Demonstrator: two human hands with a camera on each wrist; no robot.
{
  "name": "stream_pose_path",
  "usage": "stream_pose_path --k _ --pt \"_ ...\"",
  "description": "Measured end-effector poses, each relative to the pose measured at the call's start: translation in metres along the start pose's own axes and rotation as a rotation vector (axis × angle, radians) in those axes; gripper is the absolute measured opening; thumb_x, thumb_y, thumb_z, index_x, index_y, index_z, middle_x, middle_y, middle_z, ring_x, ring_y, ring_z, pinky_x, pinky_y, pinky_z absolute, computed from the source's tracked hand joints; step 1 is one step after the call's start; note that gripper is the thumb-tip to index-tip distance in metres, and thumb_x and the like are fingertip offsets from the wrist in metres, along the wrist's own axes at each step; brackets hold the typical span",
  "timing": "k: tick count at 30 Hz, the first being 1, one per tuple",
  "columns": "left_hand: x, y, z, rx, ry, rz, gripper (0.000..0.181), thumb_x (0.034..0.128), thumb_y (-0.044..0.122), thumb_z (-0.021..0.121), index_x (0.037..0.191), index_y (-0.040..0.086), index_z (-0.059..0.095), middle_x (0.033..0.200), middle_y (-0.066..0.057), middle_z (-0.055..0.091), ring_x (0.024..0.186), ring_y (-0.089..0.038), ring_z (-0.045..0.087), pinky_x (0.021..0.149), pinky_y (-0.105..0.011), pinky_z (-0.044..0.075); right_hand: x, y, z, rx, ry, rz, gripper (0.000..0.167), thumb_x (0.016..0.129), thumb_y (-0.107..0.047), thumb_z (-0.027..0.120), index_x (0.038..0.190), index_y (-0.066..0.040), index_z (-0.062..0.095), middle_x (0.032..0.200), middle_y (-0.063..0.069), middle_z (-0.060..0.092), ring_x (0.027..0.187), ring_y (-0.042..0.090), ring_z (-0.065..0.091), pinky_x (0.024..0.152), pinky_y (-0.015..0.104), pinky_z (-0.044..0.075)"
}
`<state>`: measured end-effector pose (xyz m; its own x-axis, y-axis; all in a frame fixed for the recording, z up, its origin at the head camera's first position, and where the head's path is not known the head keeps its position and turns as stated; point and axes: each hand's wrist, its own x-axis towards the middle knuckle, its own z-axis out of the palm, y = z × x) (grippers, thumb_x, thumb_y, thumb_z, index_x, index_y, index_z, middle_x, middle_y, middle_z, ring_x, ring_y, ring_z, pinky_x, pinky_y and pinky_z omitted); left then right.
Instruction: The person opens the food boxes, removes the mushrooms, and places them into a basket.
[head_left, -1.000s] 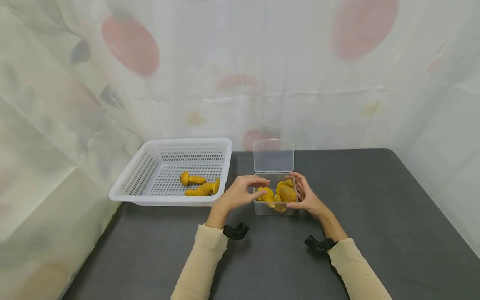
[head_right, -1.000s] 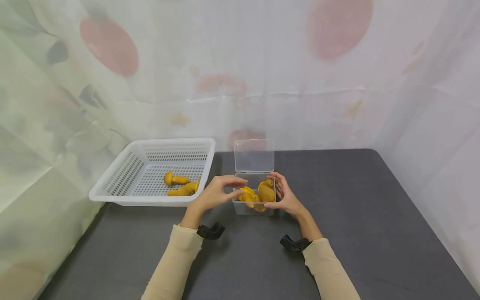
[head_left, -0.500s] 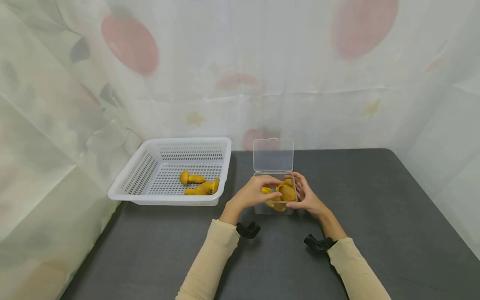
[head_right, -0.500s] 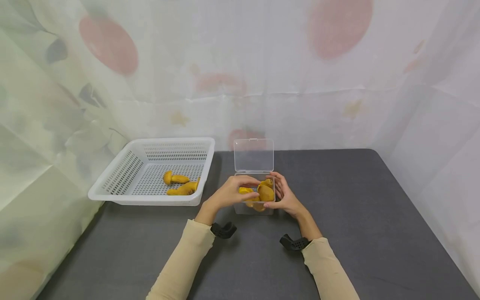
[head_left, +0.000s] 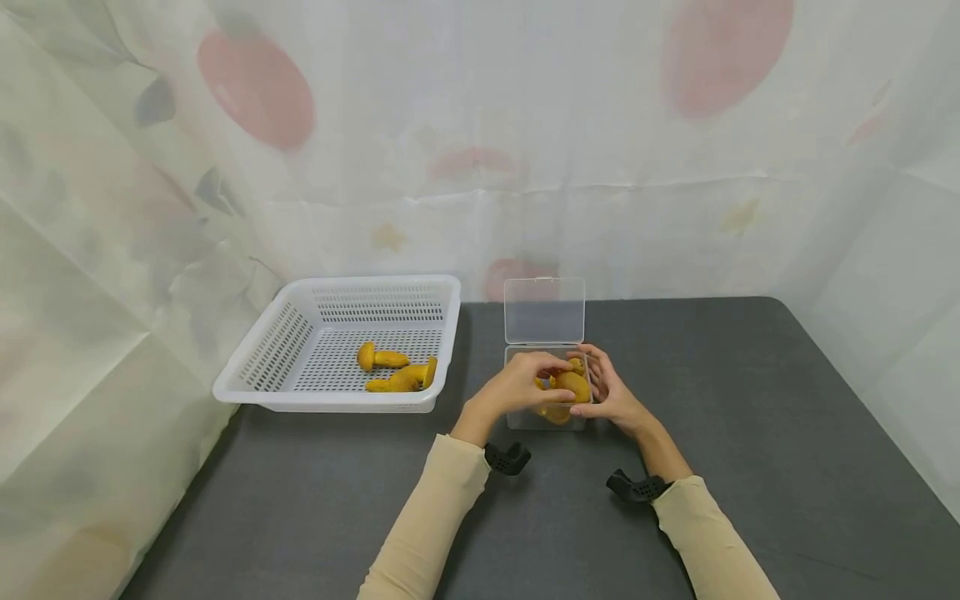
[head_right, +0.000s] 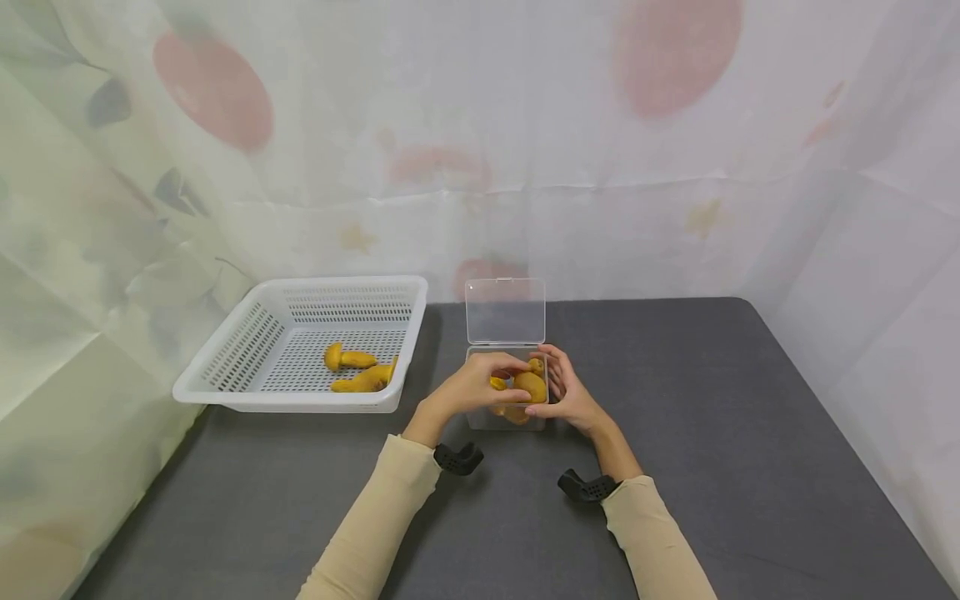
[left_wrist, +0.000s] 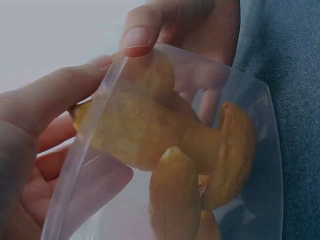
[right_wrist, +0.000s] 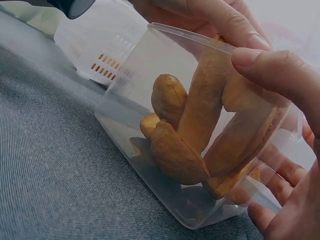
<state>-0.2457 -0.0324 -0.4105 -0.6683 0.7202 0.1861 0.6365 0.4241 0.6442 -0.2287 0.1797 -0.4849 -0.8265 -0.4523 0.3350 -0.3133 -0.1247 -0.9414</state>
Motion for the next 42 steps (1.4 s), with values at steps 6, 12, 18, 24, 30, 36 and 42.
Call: stream_pose_path --k 6,12,18,24,30,36,42 --pt "0.001 0.000 0.001 -0.004 -0.018 -0.043 0.045 0.0855 0.027 0.074 0.124 0.005 0.064 0.117 -0.011 0.070 0.104 -0.023 0.068 0.092 -0.040 0.057 0.000 0.000 0.000 -0.006 0.001 0.006 0.097 0.081 -0.002 0.073 0.151 -0.005 0.007 0.152 0.028 0.018 0.132 -0.009 0.038 0.103 0.007 0.041" --pt "0.001 0.002 0.001 -0.005 -0.033 -0.060 0.045 0.0864 0.028 0.072 0.124 0.005 0.063 0.117 -0.010 0.069 0.104 -0.022 0.067 0.092 -0.039 0.057 0.000 -0.002 0.000 -0.003 0.007 0.014 0.098 0.080 -0.006 0.076 0.151 -0.005 0.007 0.152 0.032 0.015 0.131 -0.010 0.038 0.102 0.007 0.041" --pt "0.000 0.003 0.002 0.011 -0.022 -0.039 0.046 0.0873 0.027 0.071 0.126 0.004 0.061 0.117 -0.012 0.068 0.104 -0.023 0.067 0.091 -0.039 0.057 -0.001 0.000 0.001 -0.012 0.007 0.008 0.098 0.081 -0.003 0.075 0.151 -0.005 0.007 0.151 0.036 0.011 0.131 -0.011 0.038 0.102 0.006 0.040" --pt "-0.002 0.002 -0.001 -0.034 0.024 -0.028 0.043 0.0890 0.028 0.069 0.125 0.006 0.062 0.116 -0.010 0.068 0.103 -0.021 0.066 0.092 -0.036 0.057 -0.001 0.000 0.000 -0.037 0.011 0.049 0.097 0.082 -0.005 0.074 0.152 -0.008 0.006 0.155 0.033 0.011 0.132 -0.011 0.034 0.107 0.011 0.038" --pt "-0.003 0.003 -0.010 -0.088 0.071 0.003 0.040 0.0888 0.024 0.069 0.124 0.006 0.063 0.116 -0.010 0.068 0.102 -0.020 0.067 0.093 -0.035 0.058 -0.001 -0.006 0.000 -0.073 0.022 0.103 0.099 0.082 -0.012 0.075 0.153 -0.011 0.006 0.159 0.025 0.013 0.134 -0.008 0.028 0.118 0.052 0.026" --pt "-0.006 0.002 -0.014 -0.086 0.083 -0.007 0.038 0.0902 0.025 0.068 0.124 0.006 0.063 0.116 -0.010 0.068 0.104 -0.020 0.067 0.094 -0.033 0.057 0.000 -0.007 0.001 -0.058 0.016 0.082 0.100 0.081 -0.011 0.076 0.153 -0.009 0.006 0.157 0.028 0.014 0.132 -0.012 0.032 0.107 0.012 0.036" --pt "-0.009 0.003 -0.016 -0.103 0.085 -0.019 0.040 0.0907 0.027 0.067 0.125 0.007 0.062 0.119 -0.010 0.068 0.107 -0.021 0.066 0.097 -0.033 0.056 -0.001 -0.006 0.001 -0.051 0.012 0.060 0.100 0.082 -0.011 0.076 0.153 -0.008 0.006 0.156 0.029 0.014 0.132 -0.013 0.032 0.105 0.012 0.036"
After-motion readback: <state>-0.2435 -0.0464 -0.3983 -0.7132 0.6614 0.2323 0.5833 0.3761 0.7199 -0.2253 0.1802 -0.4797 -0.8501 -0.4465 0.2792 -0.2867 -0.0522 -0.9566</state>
